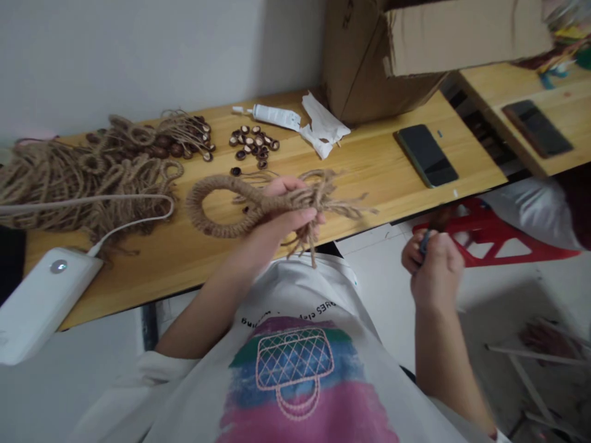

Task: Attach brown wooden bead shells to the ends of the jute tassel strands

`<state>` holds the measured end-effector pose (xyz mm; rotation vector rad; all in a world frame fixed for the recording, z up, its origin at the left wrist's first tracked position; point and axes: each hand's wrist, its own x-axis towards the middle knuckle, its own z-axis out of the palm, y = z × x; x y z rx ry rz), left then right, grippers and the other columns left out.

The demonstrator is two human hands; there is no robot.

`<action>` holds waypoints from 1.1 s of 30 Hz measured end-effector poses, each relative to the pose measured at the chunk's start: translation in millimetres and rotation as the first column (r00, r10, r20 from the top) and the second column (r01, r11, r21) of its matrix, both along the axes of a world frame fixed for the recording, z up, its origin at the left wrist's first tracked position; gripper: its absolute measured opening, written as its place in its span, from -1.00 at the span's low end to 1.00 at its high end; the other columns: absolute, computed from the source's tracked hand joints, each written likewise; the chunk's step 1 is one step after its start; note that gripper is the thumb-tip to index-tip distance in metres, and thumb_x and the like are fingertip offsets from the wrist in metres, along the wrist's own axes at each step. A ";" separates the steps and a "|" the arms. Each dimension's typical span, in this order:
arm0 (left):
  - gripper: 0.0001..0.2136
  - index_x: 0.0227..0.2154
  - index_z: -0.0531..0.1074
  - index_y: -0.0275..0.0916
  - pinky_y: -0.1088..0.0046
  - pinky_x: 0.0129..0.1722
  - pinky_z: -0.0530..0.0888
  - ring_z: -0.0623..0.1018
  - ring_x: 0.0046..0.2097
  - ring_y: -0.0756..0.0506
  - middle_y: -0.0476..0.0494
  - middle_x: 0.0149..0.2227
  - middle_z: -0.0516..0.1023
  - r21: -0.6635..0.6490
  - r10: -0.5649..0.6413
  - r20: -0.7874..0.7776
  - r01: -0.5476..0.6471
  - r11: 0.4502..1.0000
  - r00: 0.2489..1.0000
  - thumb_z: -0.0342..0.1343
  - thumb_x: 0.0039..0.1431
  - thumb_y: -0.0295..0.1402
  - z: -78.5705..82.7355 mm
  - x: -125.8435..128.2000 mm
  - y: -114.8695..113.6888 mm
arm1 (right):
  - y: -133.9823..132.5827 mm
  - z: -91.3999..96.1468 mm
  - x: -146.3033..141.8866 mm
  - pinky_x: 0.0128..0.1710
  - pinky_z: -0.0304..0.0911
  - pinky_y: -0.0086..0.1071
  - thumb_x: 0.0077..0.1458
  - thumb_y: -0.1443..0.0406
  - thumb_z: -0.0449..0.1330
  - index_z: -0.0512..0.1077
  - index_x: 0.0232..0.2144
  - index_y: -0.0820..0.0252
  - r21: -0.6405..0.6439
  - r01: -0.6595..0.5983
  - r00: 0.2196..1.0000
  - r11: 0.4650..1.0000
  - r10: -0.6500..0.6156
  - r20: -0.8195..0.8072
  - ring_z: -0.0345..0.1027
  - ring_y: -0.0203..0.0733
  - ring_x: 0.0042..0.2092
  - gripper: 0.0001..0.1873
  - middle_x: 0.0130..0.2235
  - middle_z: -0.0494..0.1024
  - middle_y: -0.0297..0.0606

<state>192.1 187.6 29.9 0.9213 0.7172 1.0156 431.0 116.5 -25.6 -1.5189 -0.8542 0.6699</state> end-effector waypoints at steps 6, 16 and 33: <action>-0.77 -0.35 0.29 -0.21 0.52 -0.51 0.42 0.51 -0.48 -0.01 0.02 -0.51 0.52 -0.002 0.139 -0.050 -0.139 0.990 0.989 0.21 -0.07 -0.44 0.9 -21.3 10.5 | 39.1 -25.8 9.0 -0.33 0.22 -0.36 -0.08 0.16 0.21 0.39 -0.22 0.24 -0.272 0.177 0.747 0.946 0.051 0.662 0.25 -0.27 -0.40 -0.63 -0.40 0.41 -0.28; -0.80 -0.37 0.33 -0.18 0.54 -0.56 0.36 0.48 -0.50 0.00 0.03 -0.53 0.51 0.042 0.184 -0.095 -0.181 0.983 0.978 0.23 -0.06 -0.37 2.3 -43.6 1.8 | 23.8 -3.0 -48.5 -0.21 0.24 -0.33 0.13 0.28 0.06 0.46 -0.34 0.25 -0.276 -0.442 0.464 0.853 0.481 0.744 0.36 -0.19 -0.26 -0.80 -0.33 0.49 -0.15; -0.78 -0.38 0.31 -0.20 0.54 -0.56 0.34 0.47 -0.53 0.00 0.02 -0.54 0.50 -0.028 0.257 -0.077 -0.260 0.965 0.963 0.21 -0.13 -0.45 -3.4 -62.9 -12.0 | 54.5 -105.3 -146.6 -0.10 0.33 -0.44 0.01 0.31 0.24 0.49 -0.44 0.16 -0.635 -0.641 0.254 0.431 0.900 0.354 0.46 -0.23 -0.14 -0.96 -0.34 0.59 -0.33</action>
